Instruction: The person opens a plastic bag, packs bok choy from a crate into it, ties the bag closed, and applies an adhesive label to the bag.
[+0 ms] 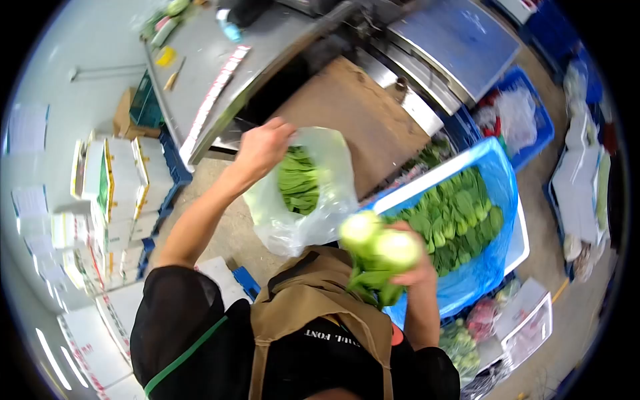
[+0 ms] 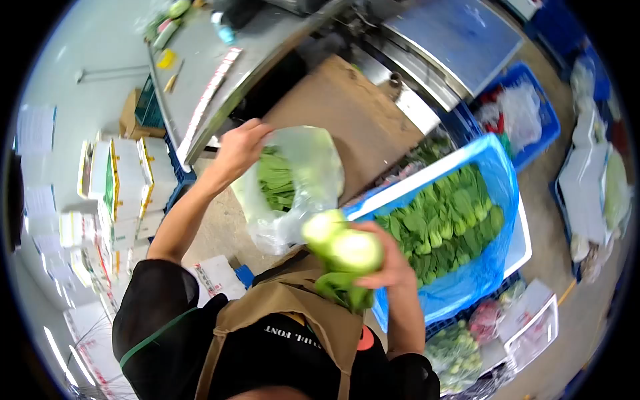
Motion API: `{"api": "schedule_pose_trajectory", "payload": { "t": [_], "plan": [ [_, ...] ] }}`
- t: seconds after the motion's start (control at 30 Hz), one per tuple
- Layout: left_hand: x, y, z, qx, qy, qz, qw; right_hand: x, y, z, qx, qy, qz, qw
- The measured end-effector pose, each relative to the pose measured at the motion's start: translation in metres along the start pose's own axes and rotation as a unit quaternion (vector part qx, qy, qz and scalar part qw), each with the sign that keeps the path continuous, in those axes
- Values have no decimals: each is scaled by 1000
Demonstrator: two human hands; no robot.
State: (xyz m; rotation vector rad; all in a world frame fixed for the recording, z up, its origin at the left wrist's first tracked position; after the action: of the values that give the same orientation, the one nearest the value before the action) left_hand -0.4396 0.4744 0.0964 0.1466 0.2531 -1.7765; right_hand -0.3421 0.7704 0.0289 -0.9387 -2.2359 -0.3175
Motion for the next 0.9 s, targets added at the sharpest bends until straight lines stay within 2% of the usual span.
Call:
{"api": "schedule_pose_trajectory", "payload": {
  "t": [0.03, 0.1, 0.2, 0.3, 0.37, 0.4, 0.5, 0.53, 0.63, 0.67, 0.7, 0.73, 0.77, 0.83, 0.87, 0.9],
  "plan": [
    [5, -5, 0, 2, 12, -6, 1000, -3, -35, -37, 43, 106, -57, 992],
    [16, -9, 1, -13, 4, -64, 998, -47, -87, -81, 59, 143, -140, 978],
    [12, -1, 12, 6, -12, -100, 995, -117, -142, -87, -86, 71, -204, 973],
    [20, 5, 16, 11, -10, -133, 991, -138, -161, -49, -300, -29, -153, 941],
    [27, 9, 15, 11, -10, -151, 988, -142, -163, -19, -356, -42, -142, 923],
    [27, 10, 20, 42, -10, -148, 988, -141, -163, -11, -384, -52, -149, 910],
    [39, 16, 18, -18, -61, -129, 990, -158, -175, 25, -461, 139, -165, 861],
    [46, 19, 17, -8, -82, -109, 991, -171, -183, 49, -480, 285, -164, 813],
    [84, 28, 23, 43, -126, -51, 990, -181, -207, 39, -447, 264, -225, 824],
    [98, 31, 26, 76, -124, -34, 989, -163, -213, 8, -432, 396, -138, 799],
    [109, 34, 27, 111, -121, -18, 986, -165, -215, 7, -367, 500, -120, 775],
    [114, 37, 30, 113, -140, -29, 983, -172, -215, 10, -298, 594, -101, 740],
    [101, 40, 34, 61, -83, -108, 989, -178, -215, 6, -225, 680, -80, 693],
    [65, 57, 43, -46, 36, -260, 964, -179, -214, -11, -192, 771, -97, 600],
    [50, 63, 42, 37, 206, -273, 939, -181, -214, -18, -157, 829, -74, 531],
    [64, 58, 22, 60, 184, -205, 959, -178, -219, -36, -118, 880, -50, 458]
  ]
}}
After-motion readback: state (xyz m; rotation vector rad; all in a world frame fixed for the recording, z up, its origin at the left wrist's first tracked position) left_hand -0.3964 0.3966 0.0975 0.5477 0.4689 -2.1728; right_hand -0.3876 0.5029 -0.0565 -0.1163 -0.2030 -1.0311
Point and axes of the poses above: each hand's wrist, its own y-axis away from the middle knuckle, its own z-axis out of the back of the hand, x = y × z, the point moved 6 cm from there along -y, towards the middle knuckle, and after that the axes turned 1 degree about -z, right-handed, at the moved point
